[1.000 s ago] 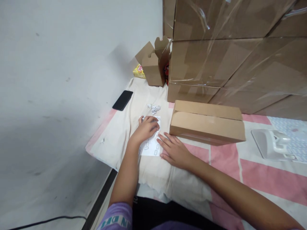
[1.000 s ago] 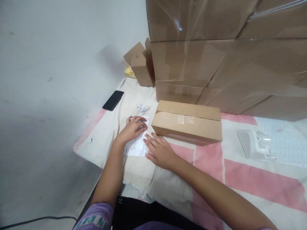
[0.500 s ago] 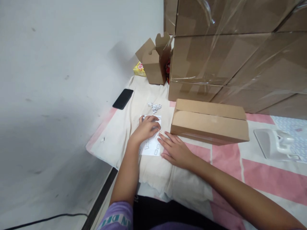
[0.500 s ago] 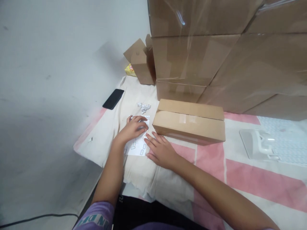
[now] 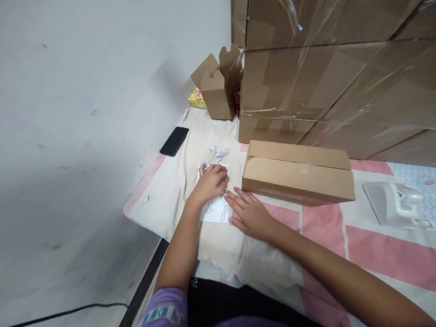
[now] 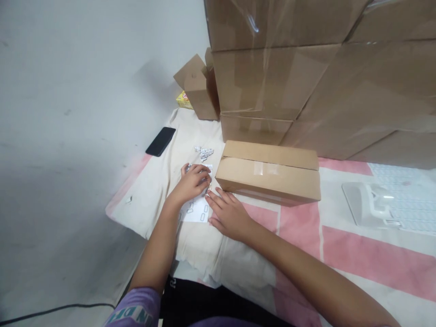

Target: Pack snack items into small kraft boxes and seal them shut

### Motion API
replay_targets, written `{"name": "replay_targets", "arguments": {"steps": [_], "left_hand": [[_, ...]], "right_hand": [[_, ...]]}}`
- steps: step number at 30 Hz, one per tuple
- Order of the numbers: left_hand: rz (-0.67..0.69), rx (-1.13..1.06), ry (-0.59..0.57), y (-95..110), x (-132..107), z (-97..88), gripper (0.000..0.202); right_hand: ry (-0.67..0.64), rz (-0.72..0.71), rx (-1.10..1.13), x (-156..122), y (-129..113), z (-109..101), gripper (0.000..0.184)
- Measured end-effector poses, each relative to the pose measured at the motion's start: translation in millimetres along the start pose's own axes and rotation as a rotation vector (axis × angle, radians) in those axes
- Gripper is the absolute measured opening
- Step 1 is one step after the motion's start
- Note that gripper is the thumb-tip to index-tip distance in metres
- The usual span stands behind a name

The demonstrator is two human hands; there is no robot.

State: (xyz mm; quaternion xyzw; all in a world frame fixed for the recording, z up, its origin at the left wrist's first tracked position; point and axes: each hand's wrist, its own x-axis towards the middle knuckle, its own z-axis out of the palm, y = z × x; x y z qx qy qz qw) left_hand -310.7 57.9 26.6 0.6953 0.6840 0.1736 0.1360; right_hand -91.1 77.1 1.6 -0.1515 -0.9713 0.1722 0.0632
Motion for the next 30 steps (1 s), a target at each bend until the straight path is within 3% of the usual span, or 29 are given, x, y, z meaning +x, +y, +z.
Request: {"name": "replay_targets", "arguments": {"steps": [18,26,30], "left_hand": [[-0.154,-0.078,0.086,-1.5,6.4,-1.1,0.015],[-0.176,-0.146,0.099,0.2,6.0,-0.7,0.015],[-0.126,-0.116,0.106,2.7,3.8,-4.5,0.014]], "right_hand": [[0.001,0.004,0.006,-0.6,-1.3,-0.6,0.067],[0.007,0.014,0.023,-0.8,-1.2,0.6,0.067],[0.034,0.011,0.075,-1.5,0.8,0.7,0.067]]}}
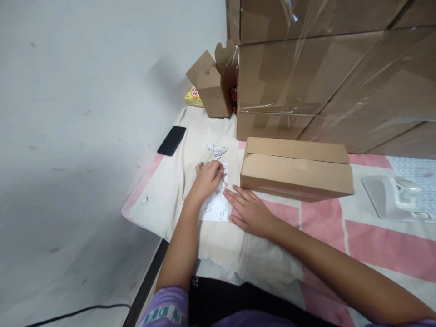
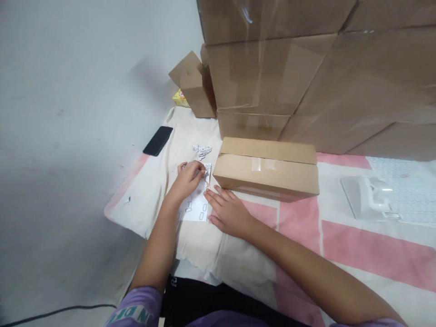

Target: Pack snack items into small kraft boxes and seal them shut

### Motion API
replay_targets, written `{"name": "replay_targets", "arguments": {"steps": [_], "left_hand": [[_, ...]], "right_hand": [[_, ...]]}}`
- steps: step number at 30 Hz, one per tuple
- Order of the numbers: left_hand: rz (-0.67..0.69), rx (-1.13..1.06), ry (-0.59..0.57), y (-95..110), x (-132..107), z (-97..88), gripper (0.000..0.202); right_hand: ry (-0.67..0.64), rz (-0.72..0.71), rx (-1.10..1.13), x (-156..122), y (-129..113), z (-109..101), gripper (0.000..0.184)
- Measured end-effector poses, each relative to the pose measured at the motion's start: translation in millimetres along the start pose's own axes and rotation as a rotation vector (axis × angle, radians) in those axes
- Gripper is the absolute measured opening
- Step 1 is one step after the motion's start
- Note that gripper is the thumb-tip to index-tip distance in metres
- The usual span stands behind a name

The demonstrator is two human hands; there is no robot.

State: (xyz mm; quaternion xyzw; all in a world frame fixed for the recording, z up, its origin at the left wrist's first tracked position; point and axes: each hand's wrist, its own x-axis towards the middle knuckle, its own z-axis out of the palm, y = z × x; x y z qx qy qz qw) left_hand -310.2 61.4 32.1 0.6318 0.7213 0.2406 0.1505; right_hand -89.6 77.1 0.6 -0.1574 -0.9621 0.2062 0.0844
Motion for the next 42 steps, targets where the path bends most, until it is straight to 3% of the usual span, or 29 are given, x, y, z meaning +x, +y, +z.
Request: {"name": "replay_targets", "arguments": {"steps": [7,12,16,20,24,28,30,36,39,42], "left_hand": [[-0.047,-0.032,-0.074,-3,2,-2.0,0.022],[-0.042,-0.027,-0.087,-7,2,-0.1,0.028],[-0.023,-0.03,-0.058,-9,2,-1.2,0.026],[-0.005,-0.028,-0.036,-9,2,-2.2,0.028],[0.007,-0.014,-0.021,-8,3,-0.8,0.029],[0.006,0.002,-0.015,-8,4,1.6,0.03],[0.003,0.008,-0.019,-8,5,1.9,0.03],[0.002,0.007,-0.038,-7,5,1.8,0.032],[0.018,0.0,-0.047,-8,5,3.1,0.031],[0.024,-0.008,-0.049,-9,4,3.6,0.029]], "right_hand": [[0.197,0.064,0.27,-3,7,-5,0.075],[0.376,0.097,0.236,-9,9,-2,0.051],[0.457,0.112,0.17,-14,-3,-7,0.035],[0.472,0.103,0.25,-5,-24,-15,0.039],[0.491,0.306,0.522,22,-36,-6,0.036],[0.406,0.51,0.754,51,-33,9,0.03],[0.356,0.543,0.637,60,-33,13,0.029],[0.236,0.526,0.014,68,-49,14,0.039],[0.23,0.571,-0.03,66,-50,13,0.045],[0.277,0.574,0.05,60,-43,13,0.031]]}}
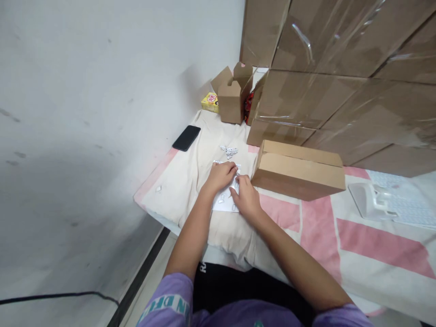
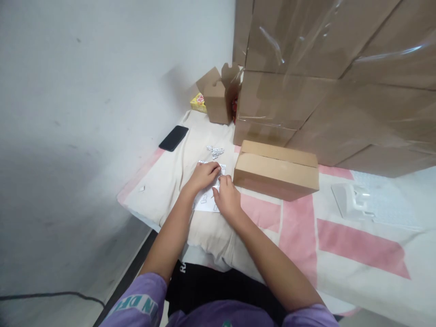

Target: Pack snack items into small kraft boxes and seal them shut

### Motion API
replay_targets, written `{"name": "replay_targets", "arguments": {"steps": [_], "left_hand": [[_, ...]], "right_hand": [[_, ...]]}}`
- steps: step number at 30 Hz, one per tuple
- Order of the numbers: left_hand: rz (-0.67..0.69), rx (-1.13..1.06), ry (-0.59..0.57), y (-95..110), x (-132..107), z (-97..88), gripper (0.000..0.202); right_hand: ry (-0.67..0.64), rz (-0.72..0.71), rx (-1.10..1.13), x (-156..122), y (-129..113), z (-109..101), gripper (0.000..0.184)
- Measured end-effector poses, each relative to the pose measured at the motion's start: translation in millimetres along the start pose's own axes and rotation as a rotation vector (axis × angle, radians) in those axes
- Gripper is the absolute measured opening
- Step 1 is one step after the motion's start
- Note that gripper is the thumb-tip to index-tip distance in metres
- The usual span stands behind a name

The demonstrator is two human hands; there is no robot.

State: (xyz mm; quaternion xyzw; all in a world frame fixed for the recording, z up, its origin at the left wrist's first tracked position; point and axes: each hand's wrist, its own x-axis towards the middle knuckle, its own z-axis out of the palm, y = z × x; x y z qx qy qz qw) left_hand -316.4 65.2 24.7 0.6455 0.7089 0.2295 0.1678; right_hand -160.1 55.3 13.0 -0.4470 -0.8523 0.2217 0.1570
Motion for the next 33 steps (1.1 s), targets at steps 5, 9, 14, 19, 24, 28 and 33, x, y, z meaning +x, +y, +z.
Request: {"name": "replay_targets", "arguments": {"steps": [5,9,14,19,24,28,33], "left_hand": [[0.021,-0.022,-0.028,-5,-2,-1.8,0.021],[0.069,-0.046,-0.079,-12,-4,-3.4,0.024],[0.112,-0.065,-0.116,-17,-5,-3.2,0.026],[0.133,-0.053,-0.133,-18,-4,-2.2,0.023],[0.151,0.001,-0.118,-13,-6,-0.2,0.02],[0.166,0.083,-0.067,-6,-19,4.0,0.019],[0.166,0.178,0.02,-4,-44,13.3,0.025]], "right_hand": [[0.032,0.067,0.204,-3,10,-3,0.039],[-0.038,0.135,0.098,0,8,-9,0.058],[-0.061,0.101,-0.11,6,11,-18,0.043],[-0.038,0.084,-0.127,12,17,-19,0.028],[0.019,0.068,0.037,15,20,-11,0.024],[0.067,0.065,0.155,13,27,-10,0.022],[0.13,0.108,0.444,12,30,-10,0.02]]}}
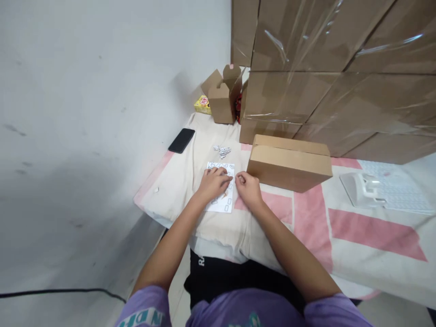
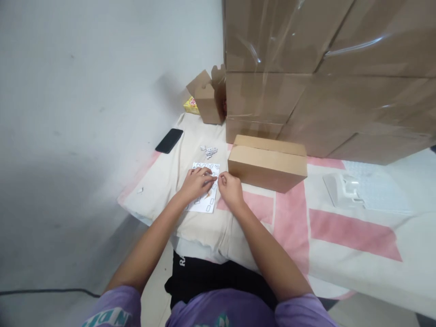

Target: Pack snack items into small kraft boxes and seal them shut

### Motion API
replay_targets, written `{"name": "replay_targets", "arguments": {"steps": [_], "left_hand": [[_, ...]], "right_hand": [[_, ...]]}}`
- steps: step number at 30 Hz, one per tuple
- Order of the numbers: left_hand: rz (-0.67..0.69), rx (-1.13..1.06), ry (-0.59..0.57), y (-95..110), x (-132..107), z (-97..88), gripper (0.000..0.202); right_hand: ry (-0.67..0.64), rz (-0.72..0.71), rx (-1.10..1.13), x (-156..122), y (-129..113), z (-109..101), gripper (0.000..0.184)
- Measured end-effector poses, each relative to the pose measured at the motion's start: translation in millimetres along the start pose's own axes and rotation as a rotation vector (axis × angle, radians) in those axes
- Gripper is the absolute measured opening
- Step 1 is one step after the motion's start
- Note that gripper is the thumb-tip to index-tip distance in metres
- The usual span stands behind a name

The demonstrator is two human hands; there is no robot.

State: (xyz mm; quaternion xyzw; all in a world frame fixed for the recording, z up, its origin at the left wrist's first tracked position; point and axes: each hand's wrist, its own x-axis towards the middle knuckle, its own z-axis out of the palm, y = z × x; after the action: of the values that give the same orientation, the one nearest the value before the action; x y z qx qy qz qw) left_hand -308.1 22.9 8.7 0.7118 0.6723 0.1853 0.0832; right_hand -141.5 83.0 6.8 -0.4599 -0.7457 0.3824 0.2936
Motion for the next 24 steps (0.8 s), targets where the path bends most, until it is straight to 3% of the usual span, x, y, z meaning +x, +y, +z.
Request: {"name": "replay_targets", "arguments": {"steps": [4,6,9,12,15,17,20,24], "left_hand": [[-0.027,0.037,0.063,3,-9,5.6,0.027],[-0.043,0.035,0.094,6,-8,4.7,0.023],[-0.072,0.024,0.171,16,-1,-1.3,0.022],[-0.108,0.013,0.291,32,9,-7.5,0.026],[-0.167,-0.051,0.414,42,16,-9.2,0.024],[-0.23,-0.093,0.456,37,16,-9.8,0.023],[-0.323,-0.105,0.46,7,11,-16.1,0.021],[-0.445,-0.15,0.513,-51,8,-28.9,0.021]], "right_hand": [[-0.077,0.049,0.264,-6,-12,-13,0.032],[-0.151,0.09,0.413,-17,-18,-32,0.037],[-0.243,0.218,0.823,-38,-19,-68,0.035],[-0.194,0.265,1.109,-52,-6,-97,0.031],[-0.073,0.253,1.063,-55,14,-108,0.029],[-0.005,0.231,0.947,-54,25,-104,0.027],[0.019,0.157,0.769,-56,31,-90,0.02],[-0.112,0.079,0.525,-61,22,-69,0.011]]}}
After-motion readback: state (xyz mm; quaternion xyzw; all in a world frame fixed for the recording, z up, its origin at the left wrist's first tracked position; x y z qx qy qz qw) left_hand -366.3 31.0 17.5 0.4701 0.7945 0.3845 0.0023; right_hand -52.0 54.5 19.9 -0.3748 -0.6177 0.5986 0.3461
